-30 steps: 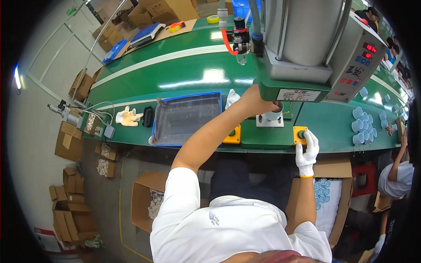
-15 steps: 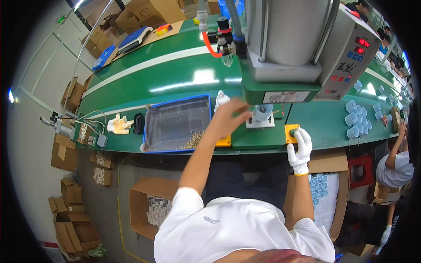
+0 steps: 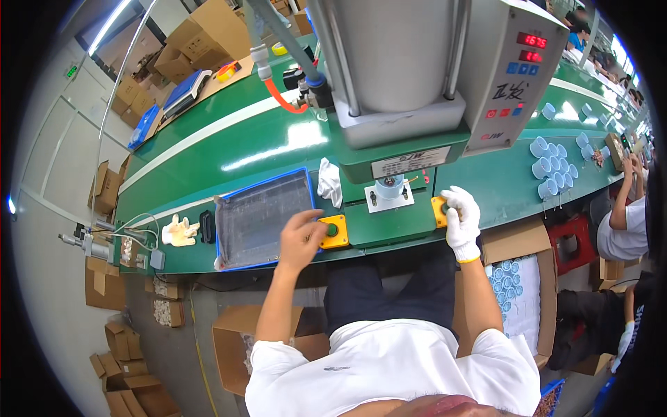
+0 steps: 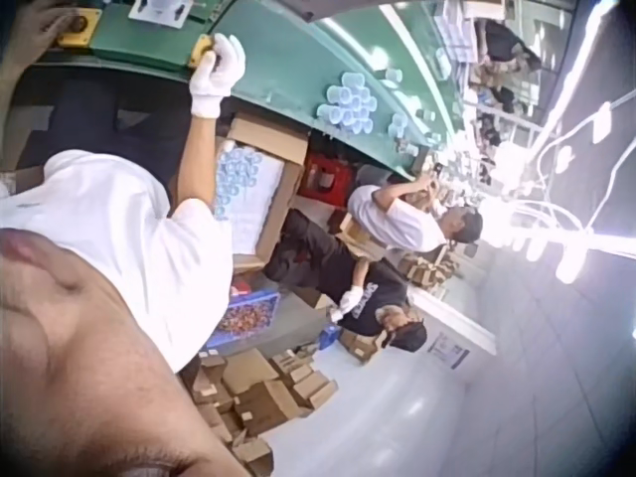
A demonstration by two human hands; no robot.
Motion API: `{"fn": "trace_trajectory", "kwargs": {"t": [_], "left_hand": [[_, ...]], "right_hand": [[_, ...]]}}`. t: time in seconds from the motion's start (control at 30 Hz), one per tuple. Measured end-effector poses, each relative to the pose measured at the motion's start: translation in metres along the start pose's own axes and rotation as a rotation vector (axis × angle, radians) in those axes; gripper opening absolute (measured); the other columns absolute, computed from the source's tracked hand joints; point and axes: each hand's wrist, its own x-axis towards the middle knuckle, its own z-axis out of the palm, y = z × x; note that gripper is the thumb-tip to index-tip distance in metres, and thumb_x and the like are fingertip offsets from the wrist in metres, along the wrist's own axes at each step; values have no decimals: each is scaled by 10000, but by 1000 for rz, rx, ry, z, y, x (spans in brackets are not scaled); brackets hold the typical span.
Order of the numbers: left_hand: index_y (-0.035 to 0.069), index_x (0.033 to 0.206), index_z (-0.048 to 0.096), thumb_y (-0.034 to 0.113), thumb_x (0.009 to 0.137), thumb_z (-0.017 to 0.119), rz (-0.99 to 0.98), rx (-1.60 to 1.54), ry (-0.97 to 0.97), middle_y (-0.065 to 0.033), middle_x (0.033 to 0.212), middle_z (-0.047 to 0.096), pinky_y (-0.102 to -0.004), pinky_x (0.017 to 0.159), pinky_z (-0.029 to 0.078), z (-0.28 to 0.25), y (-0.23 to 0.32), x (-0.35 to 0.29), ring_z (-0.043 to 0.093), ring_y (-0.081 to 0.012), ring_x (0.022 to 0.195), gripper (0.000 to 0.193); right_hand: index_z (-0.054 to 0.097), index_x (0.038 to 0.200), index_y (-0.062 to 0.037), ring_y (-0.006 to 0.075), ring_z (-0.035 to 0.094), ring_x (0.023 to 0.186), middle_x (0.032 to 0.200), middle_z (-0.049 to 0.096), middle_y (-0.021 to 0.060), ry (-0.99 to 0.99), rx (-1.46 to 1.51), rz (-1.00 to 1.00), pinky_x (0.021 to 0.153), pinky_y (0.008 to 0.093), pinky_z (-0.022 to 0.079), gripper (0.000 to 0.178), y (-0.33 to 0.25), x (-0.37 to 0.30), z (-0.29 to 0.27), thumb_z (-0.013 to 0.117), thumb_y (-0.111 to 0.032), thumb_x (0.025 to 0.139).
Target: Assemble small electronic components by placing them into a press machine fixture and activating the dual-button press cycle.
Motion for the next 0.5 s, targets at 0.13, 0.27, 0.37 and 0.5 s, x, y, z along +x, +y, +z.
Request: {"fn": "trace_trajectory", "kwargs": {"t": [0.13, 0.27, 0.37, 0.5], "left_hand": [[24, 1085, 835, 110, 939, 795, -80, 369, 61, -148, 1306, 757, -464, 1072, 550, -2, -34, -11, 695, -357, 1227, 174], [13, 1146, 818, 83, 936, 772, -170, 299, -150, -157, 1268, 748, -462, 1047, 554, 0, -34, -6, 691, -372, 1181, 226], [-9, 1091, 791, 70, 924, 771, -255, 201, -183, -165, 1111, 727, -454, 970, 555, -6, -32, -4, 696, -373, 1090, 186], [-19, 1017, 760, 65, 921, 771, -310, 170, -189, -164, 1018, 701, -455, 914, 546, -5, -30, -4, 688, -377, 1021, 128]], "right_hand": [[749, 1212, 13, 333, 739, 1183, 1203, 781, 190, 58, 389, 371, 1111, 435, 545, 271, -1, -9, 3, 604, -41, 989], [740, 1212, 15, 315, 746, 1181, 1188, 786, 178, 60, 207, 197, 1113, 434, 552, 270, 1, -9, 3, 594, -6, 986], [747, 1199, 5, 337, 729, 1217, 1177, 790, 173, 42, 83, 92, 1109, 446, 557, 259, -2, -4, 3, 612, 0, 978], [749, 1189, 4, 343, 719, 1237, 1182, 789, 171, 51, 103, 104, 1106, 445, 556, 249, -2, -6, 3, 614, 4, 980]]}}
